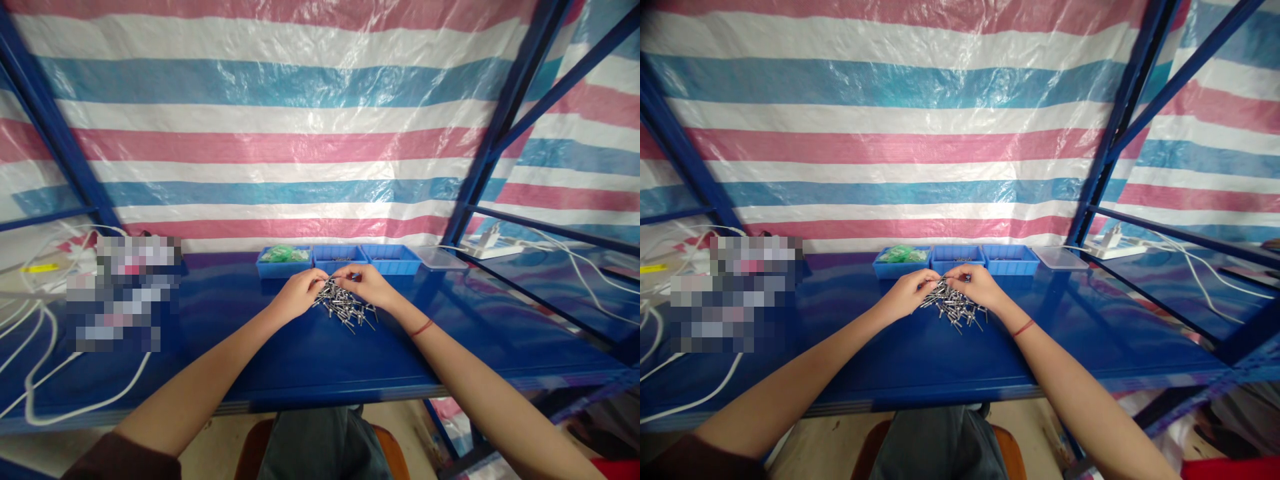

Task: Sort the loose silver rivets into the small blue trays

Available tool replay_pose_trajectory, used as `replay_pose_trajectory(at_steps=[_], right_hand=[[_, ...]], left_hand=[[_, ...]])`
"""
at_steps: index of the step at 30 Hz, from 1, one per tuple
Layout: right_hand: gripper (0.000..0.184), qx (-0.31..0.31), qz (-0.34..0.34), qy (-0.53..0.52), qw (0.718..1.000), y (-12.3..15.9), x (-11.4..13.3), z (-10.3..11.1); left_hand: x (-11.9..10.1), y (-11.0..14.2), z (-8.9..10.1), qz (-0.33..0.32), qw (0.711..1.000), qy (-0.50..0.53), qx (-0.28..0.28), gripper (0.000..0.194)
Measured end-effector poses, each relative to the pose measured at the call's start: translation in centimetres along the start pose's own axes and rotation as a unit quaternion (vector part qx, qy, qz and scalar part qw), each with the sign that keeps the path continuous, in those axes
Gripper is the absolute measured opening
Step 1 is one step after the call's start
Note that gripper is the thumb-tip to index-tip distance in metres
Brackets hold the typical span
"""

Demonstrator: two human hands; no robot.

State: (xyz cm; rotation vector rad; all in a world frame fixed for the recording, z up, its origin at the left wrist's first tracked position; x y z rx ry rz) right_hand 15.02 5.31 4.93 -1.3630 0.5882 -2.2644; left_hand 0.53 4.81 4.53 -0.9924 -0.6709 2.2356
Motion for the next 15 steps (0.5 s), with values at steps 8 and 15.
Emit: replay_pose_trajectory(at_steps=[8, 15], right_hand=[[0.027, -0.014, -0.048, -0.090, 0.995, 0.13, 0.05, -0.35], [0.025, -0.022, -0.042, -0.108, 0.993, 0.27, 0.35, -0.43]], left_hand=[[-0.18, 0.27, -0.52, 0.021, 0.999, 0.041, 0.019, 0.017], [-0.43, 0.39, -0.63, 0.015, 0.998, 0.041, 0.033, 0.018]])
Point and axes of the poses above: each hand's wrist, its own y-axis away from the middle knuckle, its own z-axis out of the back of the hand, x = y × z, the point moved 6 cm from there along -y, towards the middle knuckle, and after that the axes turned 13 degrees about -x, right-handed, at the moved point
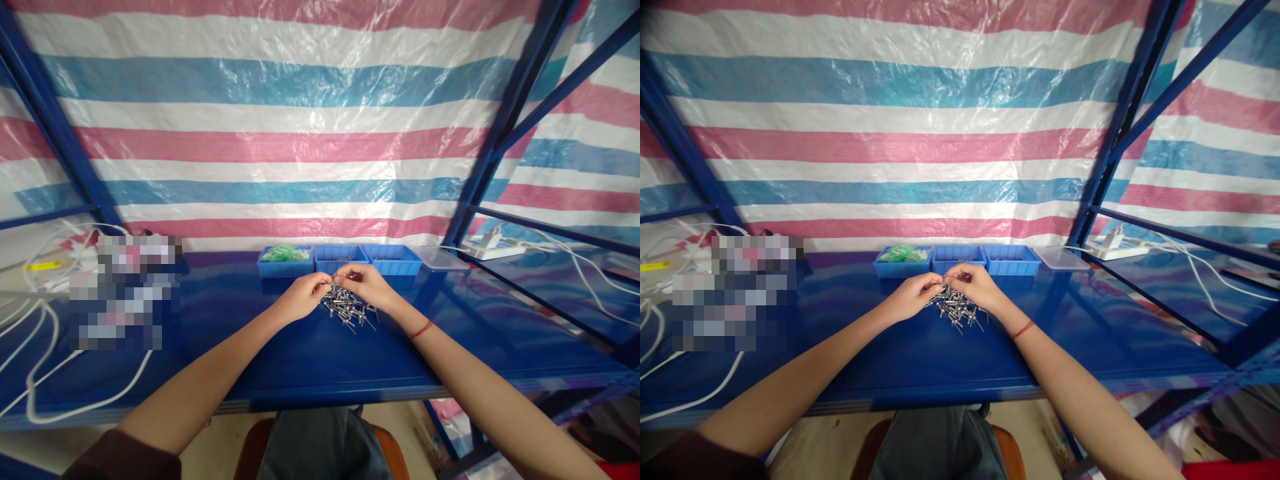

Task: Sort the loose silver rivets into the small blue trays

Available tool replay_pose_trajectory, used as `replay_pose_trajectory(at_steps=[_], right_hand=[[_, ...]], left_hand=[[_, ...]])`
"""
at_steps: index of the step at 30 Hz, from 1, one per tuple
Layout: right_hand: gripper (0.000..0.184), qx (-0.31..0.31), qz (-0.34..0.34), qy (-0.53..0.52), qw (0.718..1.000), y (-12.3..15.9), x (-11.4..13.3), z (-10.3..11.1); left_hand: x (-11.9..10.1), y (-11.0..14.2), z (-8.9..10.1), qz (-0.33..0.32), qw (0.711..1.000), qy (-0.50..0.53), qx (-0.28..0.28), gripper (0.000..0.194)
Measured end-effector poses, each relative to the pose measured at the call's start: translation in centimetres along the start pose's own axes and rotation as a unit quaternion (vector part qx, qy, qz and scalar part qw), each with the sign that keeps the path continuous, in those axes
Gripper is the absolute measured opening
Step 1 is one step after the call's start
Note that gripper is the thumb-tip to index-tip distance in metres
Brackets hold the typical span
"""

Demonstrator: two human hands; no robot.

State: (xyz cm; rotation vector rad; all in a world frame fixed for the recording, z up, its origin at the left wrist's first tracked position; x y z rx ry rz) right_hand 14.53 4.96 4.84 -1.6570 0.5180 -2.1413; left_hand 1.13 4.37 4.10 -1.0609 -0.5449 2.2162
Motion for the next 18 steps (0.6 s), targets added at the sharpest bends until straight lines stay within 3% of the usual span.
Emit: replay_pose_trajectory(at_steps=[9, 18], right_hand=[[0.024, 0.006, 0.026, -0.008, 1.000, 0.2, 0.6, -0.4], [0.024, -0.002, 0.079, 0.062, 0.995, 0.4, 0.6, -0.4]], left_hand=[[-0.3, 0.0, 0.0, -0.007, 1.000, 0.008, -0.005, 0.023], [-0.2, -0.4, 1.7, -0.034, 0.994, -0.037, -0.101, 0.011]])
Point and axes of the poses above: each hand's wrist, its own y-axis away from the middle knuckle, its own z-axis out of the back of the hand, x = y × z, the point moved 6 cm from there along -y, towards the middle knuckle, and after that the axes turned 13 degrees about -x, right-handed, at the moved point
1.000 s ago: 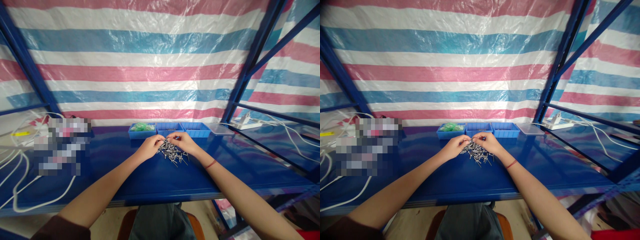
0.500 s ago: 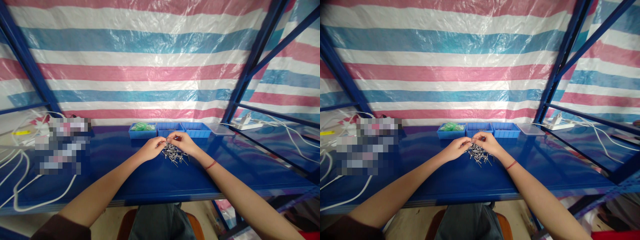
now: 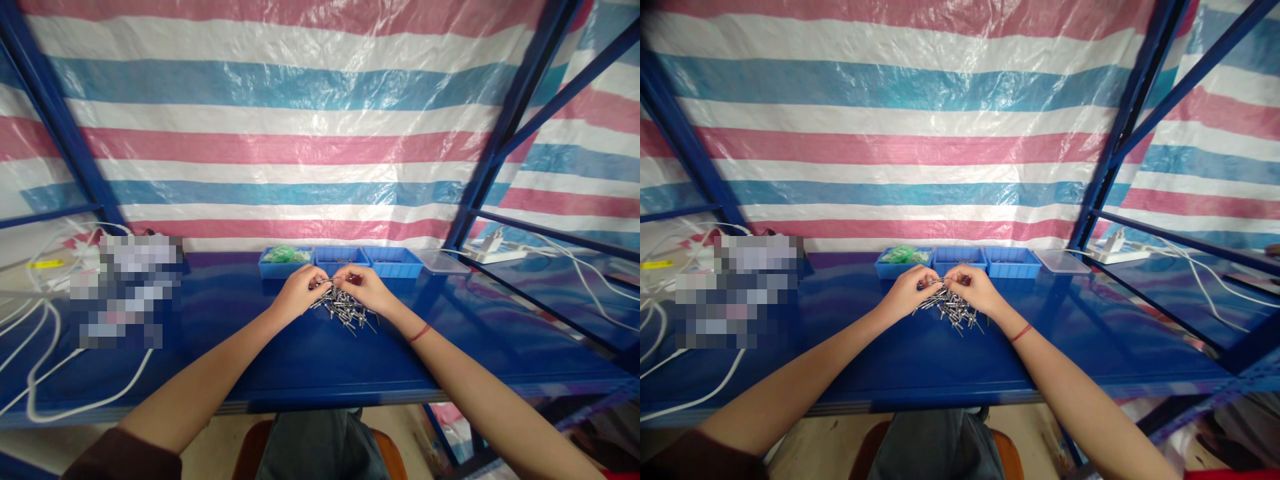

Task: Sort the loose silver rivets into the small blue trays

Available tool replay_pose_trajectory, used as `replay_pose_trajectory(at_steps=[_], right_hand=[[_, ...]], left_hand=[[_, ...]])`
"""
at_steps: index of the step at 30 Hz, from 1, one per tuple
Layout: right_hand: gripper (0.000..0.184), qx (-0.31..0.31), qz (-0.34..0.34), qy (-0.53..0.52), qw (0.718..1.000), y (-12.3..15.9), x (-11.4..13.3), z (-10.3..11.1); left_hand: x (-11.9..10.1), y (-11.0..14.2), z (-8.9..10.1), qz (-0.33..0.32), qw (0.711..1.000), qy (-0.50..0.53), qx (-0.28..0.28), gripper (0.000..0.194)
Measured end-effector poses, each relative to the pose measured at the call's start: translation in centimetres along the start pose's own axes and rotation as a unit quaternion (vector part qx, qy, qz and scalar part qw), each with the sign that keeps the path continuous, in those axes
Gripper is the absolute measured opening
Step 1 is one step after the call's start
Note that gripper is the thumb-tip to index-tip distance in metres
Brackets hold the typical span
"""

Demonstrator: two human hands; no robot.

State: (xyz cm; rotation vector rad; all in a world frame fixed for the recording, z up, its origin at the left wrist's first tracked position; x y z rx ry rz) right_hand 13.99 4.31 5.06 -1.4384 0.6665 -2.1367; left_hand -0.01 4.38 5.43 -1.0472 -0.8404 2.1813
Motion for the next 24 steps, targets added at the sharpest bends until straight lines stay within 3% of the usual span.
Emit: replay_pose_trajectory(at_steps=[4, 7, 10, 12, 15, 20, 24], right_hand=[[0.023, 0.023, 0.066, 0.085, 0.994, -0.9, 0.7, 0.6], [0.021, 0.054, 0.108, 0.181, 0.976, -3.0, 0.3, 2.7], [0.018, 0.000, 0.071, 0.303, 0.950, -5.5, -2.1, 6.8], [0.017, -0.037, 0.040, 0.393, 0.918, -6.4, -4.1, 9.4], [0.018, -0.038, 0.039, 0.472, 0.880, -6.4, -6.1, 11.2], [0.031, -0.071, 0.136, 0.537, 0.829, -5.8, -4.9, 11.0], [0.031, -0.056, 0.196, 0.529, 0.824, -5.5, -2.8, 9.1]], left_hand=[[-0.5, -0.1, 0.7, -0.022, 0.999, -0.017, -0.027, 0.015], [-0.6, 0.0, 0.8, -0.033, 0.999, -0.028, -0.027, 0.027], [-0.8, 0.3, 0.1, -0.076, 0.996, -0.046, 0.031, 0.020], [-1.0, 0.7, -0.4, -0.112, 0.988, -0.070, 0.076, 0.019], [-1.4, 1.2, -1.0, -0.163, 0.972, -0.109, 0.132, 0.018], [-1.8, 1.6, -1.8, -0.189, 0.955, -0.137, 0.182, 0.021], [-1.9, 1.4, -2.3, -0.179, 0.954, -0.162, 0.176, 0.023]])
Point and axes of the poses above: each hand's wrist, its own y-axis away from the middle knuckle, its own z-axis out of the back of the hand, x = y × z, the point moved 6 cm from there along -y, towards the middle knuckle, and after that the axes turned 13 degrees about -x, right-handed, at the moved point
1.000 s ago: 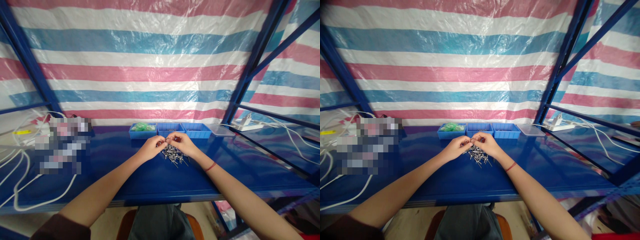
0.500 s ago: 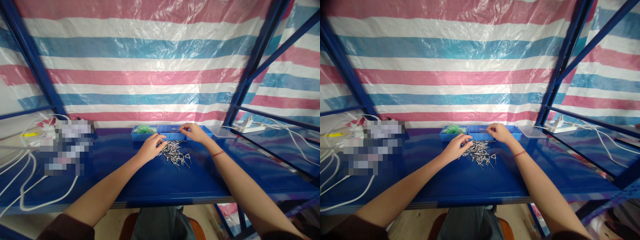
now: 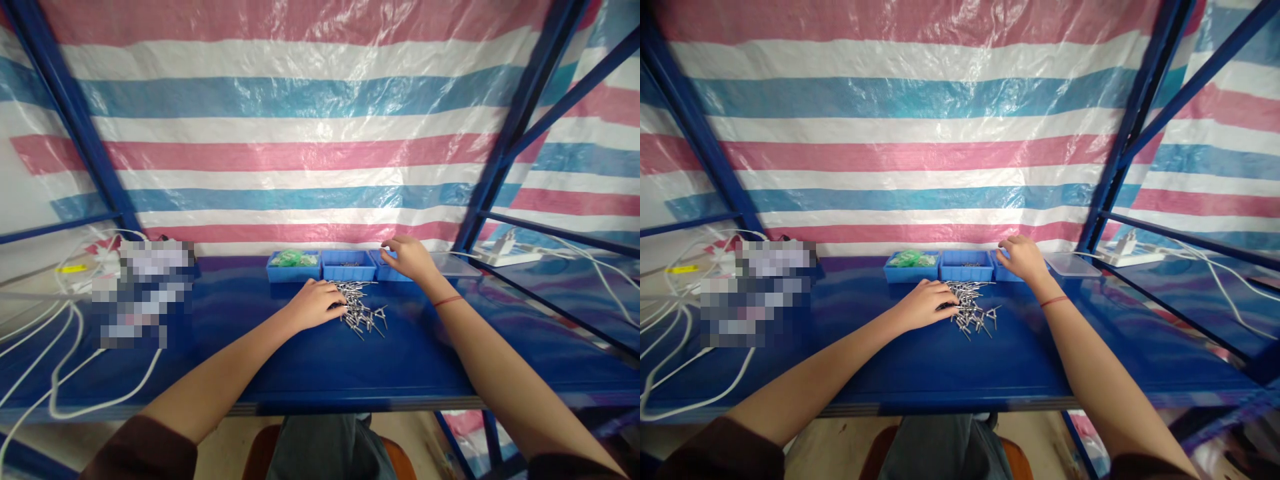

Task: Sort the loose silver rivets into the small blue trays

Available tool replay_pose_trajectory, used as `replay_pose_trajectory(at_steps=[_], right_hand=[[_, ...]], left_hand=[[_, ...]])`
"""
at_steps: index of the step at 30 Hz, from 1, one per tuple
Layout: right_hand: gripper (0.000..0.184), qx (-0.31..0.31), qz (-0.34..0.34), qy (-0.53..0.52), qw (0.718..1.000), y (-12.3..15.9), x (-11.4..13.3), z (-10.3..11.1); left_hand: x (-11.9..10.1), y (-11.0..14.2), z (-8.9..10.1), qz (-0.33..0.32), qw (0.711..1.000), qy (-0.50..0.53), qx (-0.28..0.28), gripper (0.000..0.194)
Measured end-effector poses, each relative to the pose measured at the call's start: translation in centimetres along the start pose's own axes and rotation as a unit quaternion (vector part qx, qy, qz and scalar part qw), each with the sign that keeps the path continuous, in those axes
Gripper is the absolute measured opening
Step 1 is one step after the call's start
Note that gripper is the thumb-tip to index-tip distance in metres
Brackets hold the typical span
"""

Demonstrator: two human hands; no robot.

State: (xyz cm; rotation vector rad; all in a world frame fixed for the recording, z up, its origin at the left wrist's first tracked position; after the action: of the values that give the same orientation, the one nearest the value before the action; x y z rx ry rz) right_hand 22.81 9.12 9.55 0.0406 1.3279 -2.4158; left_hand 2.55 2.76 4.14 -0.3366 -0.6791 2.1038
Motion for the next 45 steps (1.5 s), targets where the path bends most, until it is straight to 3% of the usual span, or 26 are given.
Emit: replay_pose_trajectory(at_steps=[6, 15, 22, 26, 30, 36, 45], right_hand=[[0.031, -0.006, 0.016, -0.080, 0.997, 0.2, 4.0, 0.9], [0.025, 0.057, -0.010, -0.261, 0.964, 0.9, 7.9, 0.4], [0.020, 0.096, -0.063, -0.415, 0.902, 1.5, 9.5, -0.3], [0.017, 0.153, -0.106, -0.472, 0.862, 1.8, 10.1, -0.6], [0.023, 0.179, -0.125, -0.505, 0.835, 2.0, 10.5, -0.8], [0.028, 0.172, -0.140, -0.555, 0.802, 2.1, 10.6, -1.3], [0.030, 0.190, -0.114, -0.587, 0.779, 2.1, 11.1, -0.9]], left_hand=[[-0.5, -0.4, -0.6, -0.005, 0.999, -0.044, -0.004, 0.023], [-0.4, 0.2, -1.1, 0.027, 0.994, -0.104, 0.001, 0.022], [2.0, 0.5, 0.4, 0.164, 0.981, -0.045, -0.095, 0.023], [2.6, 0.6, 1.1, 0.194, 0.972, -0.018, -0.133, 0.021], [2.5, 0.5, 1.7, 0.192, 0.967, 0.015, -0.165, 0.020], [1.9, 0.1, 2.1, 0.131, 0.967, 0.092, -0.196, 0.016], [1.9, 0.2, 2.3, 0.135, 0.963, 0.103, -0.209, 0.014]])
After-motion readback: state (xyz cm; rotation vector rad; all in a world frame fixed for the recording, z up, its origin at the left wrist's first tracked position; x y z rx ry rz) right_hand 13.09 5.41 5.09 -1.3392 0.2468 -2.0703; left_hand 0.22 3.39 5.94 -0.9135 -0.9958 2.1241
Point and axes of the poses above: each hand's wrist, its own y-axis away from the middle knuckle, its own z-axis out of the back of the hand, x = y × z, the point moved 6 cm from there along -y, towards the middle knuckle, and after that the axes turned 13 degrees about -x, right-handed, at the moved point
